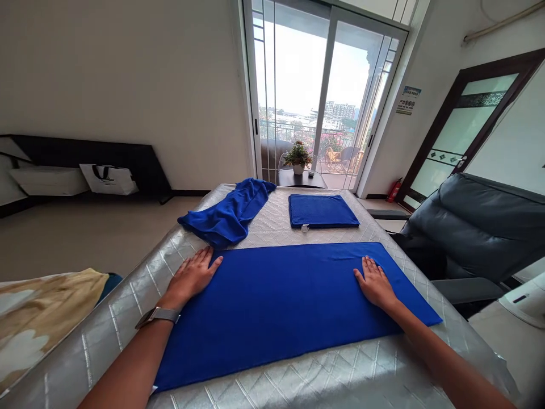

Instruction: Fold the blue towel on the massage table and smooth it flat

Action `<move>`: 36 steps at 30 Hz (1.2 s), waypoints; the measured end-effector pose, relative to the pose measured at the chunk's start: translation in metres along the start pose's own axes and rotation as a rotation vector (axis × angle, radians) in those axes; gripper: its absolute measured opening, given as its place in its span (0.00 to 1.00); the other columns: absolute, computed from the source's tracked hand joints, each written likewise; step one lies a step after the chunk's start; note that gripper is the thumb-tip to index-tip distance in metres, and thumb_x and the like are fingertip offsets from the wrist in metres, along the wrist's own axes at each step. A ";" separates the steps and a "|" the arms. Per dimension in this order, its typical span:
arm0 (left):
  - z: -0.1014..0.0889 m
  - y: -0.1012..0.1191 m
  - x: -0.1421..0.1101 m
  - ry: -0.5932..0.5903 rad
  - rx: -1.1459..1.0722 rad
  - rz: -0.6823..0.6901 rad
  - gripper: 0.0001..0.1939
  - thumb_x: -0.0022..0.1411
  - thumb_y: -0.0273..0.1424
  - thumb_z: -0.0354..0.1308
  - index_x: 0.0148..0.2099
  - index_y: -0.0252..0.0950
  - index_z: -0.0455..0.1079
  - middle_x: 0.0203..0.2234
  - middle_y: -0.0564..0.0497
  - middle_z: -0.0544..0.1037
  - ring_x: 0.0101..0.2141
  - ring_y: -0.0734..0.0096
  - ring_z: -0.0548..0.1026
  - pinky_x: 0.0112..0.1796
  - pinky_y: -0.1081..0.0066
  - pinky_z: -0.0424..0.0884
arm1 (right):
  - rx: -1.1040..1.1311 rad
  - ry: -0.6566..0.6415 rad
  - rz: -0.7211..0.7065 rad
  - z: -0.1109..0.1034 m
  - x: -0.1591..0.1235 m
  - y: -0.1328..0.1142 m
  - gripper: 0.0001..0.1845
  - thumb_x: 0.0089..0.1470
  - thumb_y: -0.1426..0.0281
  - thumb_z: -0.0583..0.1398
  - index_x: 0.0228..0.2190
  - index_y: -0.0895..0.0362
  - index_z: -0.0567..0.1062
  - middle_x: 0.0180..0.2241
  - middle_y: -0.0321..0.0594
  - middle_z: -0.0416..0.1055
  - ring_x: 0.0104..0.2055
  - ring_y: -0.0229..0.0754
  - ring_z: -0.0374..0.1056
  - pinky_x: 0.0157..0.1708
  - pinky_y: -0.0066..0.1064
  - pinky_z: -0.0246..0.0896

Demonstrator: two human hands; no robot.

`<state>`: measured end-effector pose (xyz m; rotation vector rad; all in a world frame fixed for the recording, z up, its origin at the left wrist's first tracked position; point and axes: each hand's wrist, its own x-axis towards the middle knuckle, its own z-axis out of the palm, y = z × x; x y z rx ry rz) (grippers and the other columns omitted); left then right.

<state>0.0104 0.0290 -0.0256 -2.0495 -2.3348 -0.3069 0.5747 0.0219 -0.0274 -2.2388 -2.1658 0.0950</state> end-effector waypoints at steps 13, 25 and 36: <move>0.000 0.001 0.001 -0.035 0.002 -0.031 0.39 0.73 0.47 0.37 0.74 0.24 0.48 0.72 0.37 0.54 0.72 0.56 0.50 0.69 0.52 0.46 | 0.033 0.012 0.192 0.002 0.021 0.083 0.44 0.67 0.53 0.37 0.71 0.71 0.46 0.74 0.51 0.41 0.76 0.48 0.37 0.73 0.41 0.32; 0.004 -0.002 0.003 0.019 -0.022 -0.022 0.39 0.70 0.47 0.39 0.73 0.27 0.54 0.70 0.38 0.59 0.70 0.52 0.55 0.68 0.49 0.51 | -0.073 -0.018 0.239 -0.004 0.023 0.088 0.42 0.68 0.55 0.37 0.71 0.71 0.47 0.74 0.51 0.41 0.76 0.48 0.36 0.73 0.43 0.31; 0.005 -0.003 0.002 -0.002 -0.016 -0.016 0.41 0.70 0.48 0.36 0.74 0.25 0.51 0.72 0.39 0.55 0.72 0.55 0.51 0.69 0.52 0.46 | 0.070 0.029 -0.253 -0.027 0.030 -0.062 0.42 0.69 0.52 0.37 0.72 0.66 0.47 0.74 0.47 0.39 0.76 0.44 0.33 0.72 0.40 0.28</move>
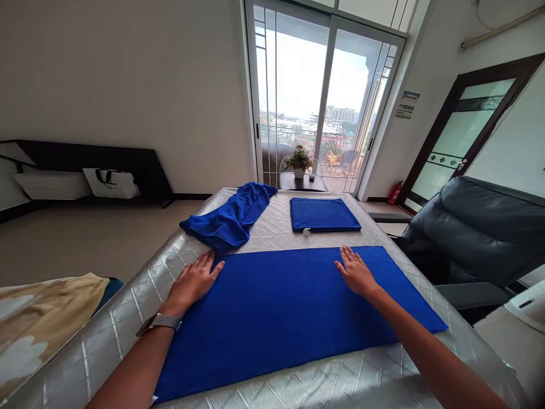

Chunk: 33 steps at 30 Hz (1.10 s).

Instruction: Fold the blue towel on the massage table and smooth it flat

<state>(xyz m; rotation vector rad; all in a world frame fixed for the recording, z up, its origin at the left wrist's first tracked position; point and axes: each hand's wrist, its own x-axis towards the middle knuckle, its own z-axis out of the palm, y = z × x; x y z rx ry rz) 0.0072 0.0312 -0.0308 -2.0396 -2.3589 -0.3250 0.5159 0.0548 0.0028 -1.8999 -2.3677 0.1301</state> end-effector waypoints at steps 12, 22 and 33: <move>0.002 -0.003 0.000 -0.009 0.010 0.005 0.40 0.70 0.48 0.38 0.74 0.26 0.51 0.72 0.38 0.56 0.71 0.54 0.52 0.69 0.51 0.47 | 0.029 -0.114 -0.010 0.016 0.035 0.007 0.44 0.68 0.47 0.36 0.72 0.65 0.44 0.75 0.46 0.36 0.76 0.43 0.31 0.72 0.40 0.25; 0.002 -0.002 0.000 0.000 0.021 0.000 0.39 0.70 0.46 0.38 0.74 0.27 0.52 0.72 0.40 0.56 0.71 0.54 0.52 0.69 0.51 0.49 | -0.033 -0.056 0.293 0.016 0.043 0.139 0.42 0.69 0.52 0.38 0.72 0.67 0.46 0.74 0.49 0.40 0.76 0.46 0.35 0.72 0.42 0.29; -0.011 0.011 -0.008 -0.043 0.012 -0.023 0.38 0.72 0.47 0.36 0.74 0.26 0.49 0.72 0.39 0.54 0.72 0.56 0.51 0.69 0.52 0.46 | -0.121 0.001 0.365 0.010 0.037 0.149 0.42 0.67 0.54 0.39 0.71 0.69 0.50 0.74 0.53 0.44 0.75 0.49 0.38 0.72 0.44 0.30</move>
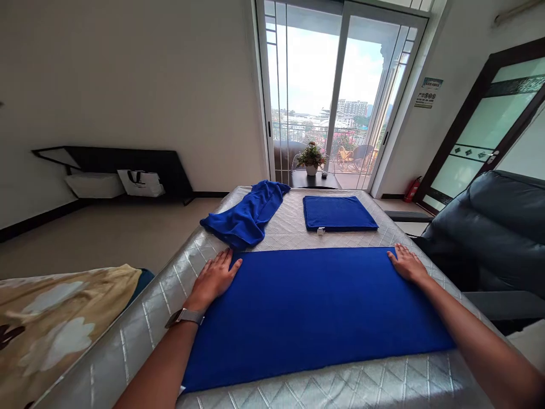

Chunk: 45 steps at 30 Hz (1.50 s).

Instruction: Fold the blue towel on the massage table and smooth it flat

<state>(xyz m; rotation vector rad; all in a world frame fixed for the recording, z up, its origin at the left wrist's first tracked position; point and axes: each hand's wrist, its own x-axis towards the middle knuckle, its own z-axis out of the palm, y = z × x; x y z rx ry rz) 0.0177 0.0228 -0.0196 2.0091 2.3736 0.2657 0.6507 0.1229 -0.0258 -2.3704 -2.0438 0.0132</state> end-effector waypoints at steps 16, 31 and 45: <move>0.000 0.009 -0.007 0.057 -0.023 0.013 0.35 0.74 0.45 0.39 0.74 0.27 0.52 0.72 0.36 0.55 0.71 0.54 0.54 0.69 0.51 0.46 | 0.406 -0.072 -0.746 -0.055 -0.240 -0.352 0.42 0.69 0.51 0.41 0.70 0.71 0.50 0.73 0.54 0.41 0.76 0.50 0.35 0.73 0.48 0.32; -0.001 0.009 -0.008 0.067 -0.033 0.021 0.35 0.74 0.46 0.39 0.73 0.28 0.53 0.71 0.36 0.57 0.71 0.53 0.54 0.69 0.51 0.46 | 0.507 -0.209 -0.829 -0.035 -0.287 -0.385 0.41 0.69 0.53 0.44 0.71 0.70 0.47 0.73 0.50 0.32 0.76 0.50 0.28 0.74 0.50 0.29; 0.003 0.003 -0.001 0.041 -0.013 0.006 0.37 0.73 0.47 0.37 0.74 0.27 0.51 0.72 0.38 0.54 0.71 0.56 0.52 0.69 0.52 0.45 | 0.398 -0.192 -0.677 -0.031 -0.249 -0.301 0.41 0.70 0.51 0.40 0.72 0.66 0.44 0.74 0.47 0.31 0.76 0.47 0.26 0.73 0.49 0.26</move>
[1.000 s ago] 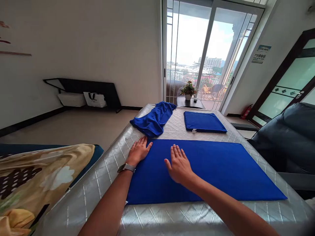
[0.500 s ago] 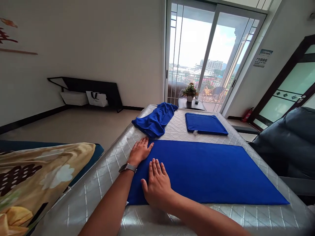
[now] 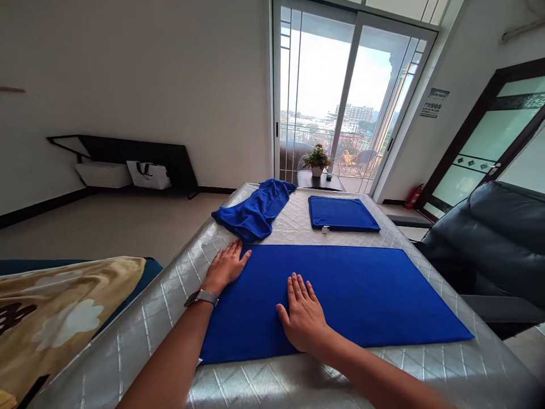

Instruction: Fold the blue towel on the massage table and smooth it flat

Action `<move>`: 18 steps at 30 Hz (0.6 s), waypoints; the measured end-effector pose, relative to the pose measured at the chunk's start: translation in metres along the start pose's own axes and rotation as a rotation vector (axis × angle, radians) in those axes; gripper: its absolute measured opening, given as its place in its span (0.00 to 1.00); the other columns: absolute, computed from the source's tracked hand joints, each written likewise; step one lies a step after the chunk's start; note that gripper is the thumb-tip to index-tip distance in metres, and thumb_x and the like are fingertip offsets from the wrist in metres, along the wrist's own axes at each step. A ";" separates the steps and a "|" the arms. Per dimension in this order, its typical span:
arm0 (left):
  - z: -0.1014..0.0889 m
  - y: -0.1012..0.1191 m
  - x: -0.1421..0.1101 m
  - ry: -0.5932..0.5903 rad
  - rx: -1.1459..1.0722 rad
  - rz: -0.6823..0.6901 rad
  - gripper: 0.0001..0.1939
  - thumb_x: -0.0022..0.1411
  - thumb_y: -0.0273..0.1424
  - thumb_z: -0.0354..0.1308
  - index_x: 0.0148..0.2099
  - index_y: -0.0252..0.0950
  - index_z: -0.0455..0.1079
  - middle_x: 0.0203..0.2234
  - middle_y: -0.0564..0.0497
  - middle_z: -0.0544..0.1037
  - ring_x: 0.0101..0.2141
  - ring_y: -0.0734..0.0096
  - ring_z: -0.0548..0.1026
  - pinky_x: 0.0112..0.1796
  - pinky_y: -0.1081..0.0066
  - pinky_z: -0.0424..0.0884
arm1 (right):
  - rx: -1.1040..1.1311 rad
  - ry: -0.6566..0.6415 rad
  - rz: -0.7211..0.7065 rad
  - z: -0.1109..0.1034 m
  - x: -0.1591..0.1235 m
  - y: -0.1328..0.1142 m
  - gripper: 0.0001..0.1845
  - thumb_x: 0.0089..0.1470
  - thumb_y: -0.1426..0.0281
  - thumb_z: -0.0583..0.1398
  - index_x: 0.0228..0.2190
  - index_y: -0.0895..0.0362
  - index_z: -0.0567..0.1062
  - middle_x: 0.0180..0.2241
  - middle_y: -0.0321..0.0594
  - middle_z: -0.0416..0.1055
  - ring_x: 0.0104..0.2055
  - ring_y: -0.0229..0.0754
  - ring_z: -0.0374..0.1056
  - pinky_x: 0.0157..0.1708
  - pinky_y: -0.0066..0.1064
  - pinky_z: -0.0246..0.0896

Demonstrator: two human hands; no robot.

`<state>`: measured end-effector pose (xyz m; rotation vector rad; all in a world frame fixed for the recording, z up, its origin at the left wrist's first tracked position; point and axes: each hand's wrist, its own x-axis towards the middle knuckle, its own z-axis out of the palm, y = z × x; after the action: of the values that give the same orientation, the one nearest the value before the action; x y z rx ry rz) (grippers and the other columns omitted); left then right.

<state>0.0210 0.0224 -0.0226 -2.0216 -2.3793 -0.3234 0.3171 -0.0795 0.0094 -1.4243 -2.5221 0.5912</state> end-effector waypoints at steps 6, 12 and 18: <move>0.002 -0.001 0.002 -0.007 0.018 -0.020 0.37 0.73 0.48 0.37 0.74 0.29 0.50 0.73 0.41 0.54 0.72 0.58 0.51 0.70 0.54 0.45 | -0.067 -0.054 0.109 -0.016 -0.018 0.033 0.41 0.70 0.52 0.37 0.72 0.65 0.39 0.74 0.43 0.26 0.76 0.44 0.24 0.73 0.44 0.23; 0.004 -0.001 0.005 0.006 0.025 -0.015 0.37 0.73 0.46 0.38 0.74 0.28 0.51 0.72 0.40 0.55 0.71 0.57 0.53 0.69 0.53 0.47 | -0.140 -0.042 0.204 -0.033 -0.044 0.072 0.42 0.69 0.49 0.37 0.72 0.63 0.40 0.74 0.40 0.28 0.76 0.42 0.25 0.73 0.41 0.23; 0.002 -0.002 0.005 0.003 0.049 -0.012 0.36 0.72 0.45 0.40 0.73 0.27 0.55 0.71 0.38 0.58 0.71 0.55 0.54 0.69 0.54 0.48 | -0.180 0.003 0.281 -0.043 -0.065 0.114 0.43 0.69 0.47 0.37 0.72 0.63 0.42 0.74 0.41 0.32 0.76 0.43 0.28 0.74 0.41 0.25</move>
<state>0.0183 0.0271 -0.0242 -1.9853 -2.3745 -0.2649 0.4552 -0.0714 0.0018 -1.8611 -2.4427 0.4115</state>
